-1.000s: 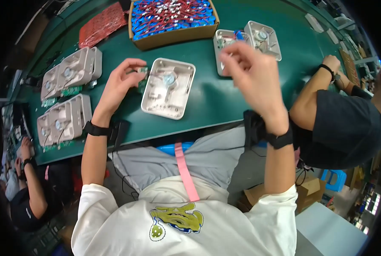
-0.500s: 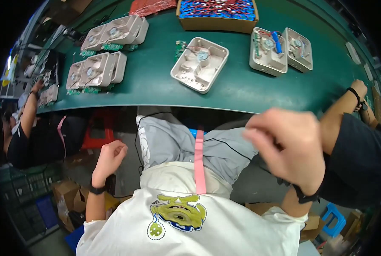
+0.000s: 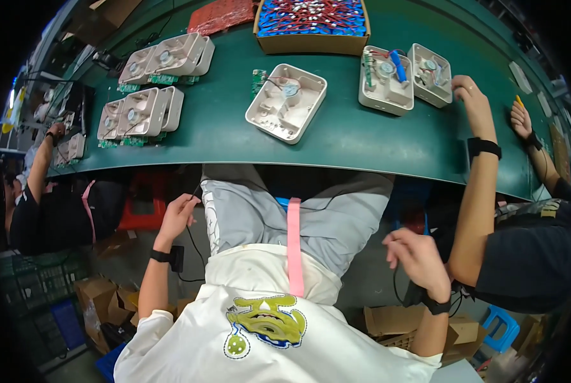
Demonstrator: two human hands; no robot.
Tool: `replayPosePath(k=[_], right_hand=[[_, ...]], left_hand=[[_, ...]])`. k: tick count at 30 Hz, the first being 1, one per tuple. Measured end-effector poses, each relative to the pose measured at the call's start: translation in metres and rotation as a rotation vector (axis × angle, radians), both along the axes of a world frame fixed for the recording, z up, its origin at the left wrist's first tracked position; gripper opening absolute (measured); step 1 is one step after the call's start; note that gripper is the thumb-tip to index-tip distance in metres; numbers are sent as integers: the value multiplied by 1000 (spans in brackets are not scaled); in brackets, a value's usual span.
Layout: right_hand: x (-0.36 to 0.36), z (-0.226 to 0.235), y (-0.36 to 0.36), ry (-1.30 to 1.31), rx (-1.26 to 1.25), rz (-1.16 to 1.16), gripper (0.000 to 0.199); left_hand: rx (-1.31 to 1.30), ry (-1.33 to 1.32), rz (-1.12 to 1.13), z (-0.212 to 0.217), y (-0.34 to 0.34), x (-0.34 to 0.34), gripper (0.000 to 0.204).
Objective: The person picks up a battery from a box, connects its wire to a circuit board, and presses the battery into a slot within a plastic housing. They then repeat this process with a second battery and housing unit.
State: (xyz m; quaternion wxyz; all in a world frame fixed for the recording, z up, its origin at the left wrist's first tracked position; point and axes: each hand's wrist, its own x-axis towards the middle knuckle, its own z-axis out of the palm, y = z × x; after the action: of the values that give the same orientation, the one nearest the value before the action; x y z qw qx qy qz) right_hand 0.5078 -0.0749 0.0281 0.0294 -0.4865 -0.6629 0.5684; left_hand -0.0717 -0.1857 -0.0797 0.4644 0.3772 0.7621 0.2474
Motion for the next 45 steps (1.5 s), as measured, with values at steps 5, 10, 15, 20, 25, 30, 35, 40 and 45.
replayPosePath(k=[5, 10, 15, 20, 25, 30, 35, 40, 45], right_hand=[[28, 52, -50, -22, 265, -335, 11], [50, 57, -91, -291, 263, -334, 12], [68, 18, -103, -481, 269, -309, 16], [66, -32, -121, -454, 179, -367, 21], [88, -29, -126, -835, 148, -309, 23], [21, 31, -111, -1073, 249, -282, 29], [-111, 56, -15, 161, 799, -363, 23], [-170, 43, 113, 164, 986, -354, 19], [-187, 66, 223, -44, 1183, -227, 15]], left_hand=[[153, -145, -66, 48, -9, -2, 23], [129, -274, -252, 74, -24, -29, 27], [151, -459, -230, 57, -25, -77, 29], [-267, -26, -474, 58, 9, -64, 32], [-209, -195, -520, 25, 21, -36, 29], [210, 388, -883, 50, 39, 8, 15], [660, 95, -695, 149, 109, 87, 9], [815, 196, -290, 140, 228, 111, 38], [628, 35, -431, 112, 278, 113, 36]])
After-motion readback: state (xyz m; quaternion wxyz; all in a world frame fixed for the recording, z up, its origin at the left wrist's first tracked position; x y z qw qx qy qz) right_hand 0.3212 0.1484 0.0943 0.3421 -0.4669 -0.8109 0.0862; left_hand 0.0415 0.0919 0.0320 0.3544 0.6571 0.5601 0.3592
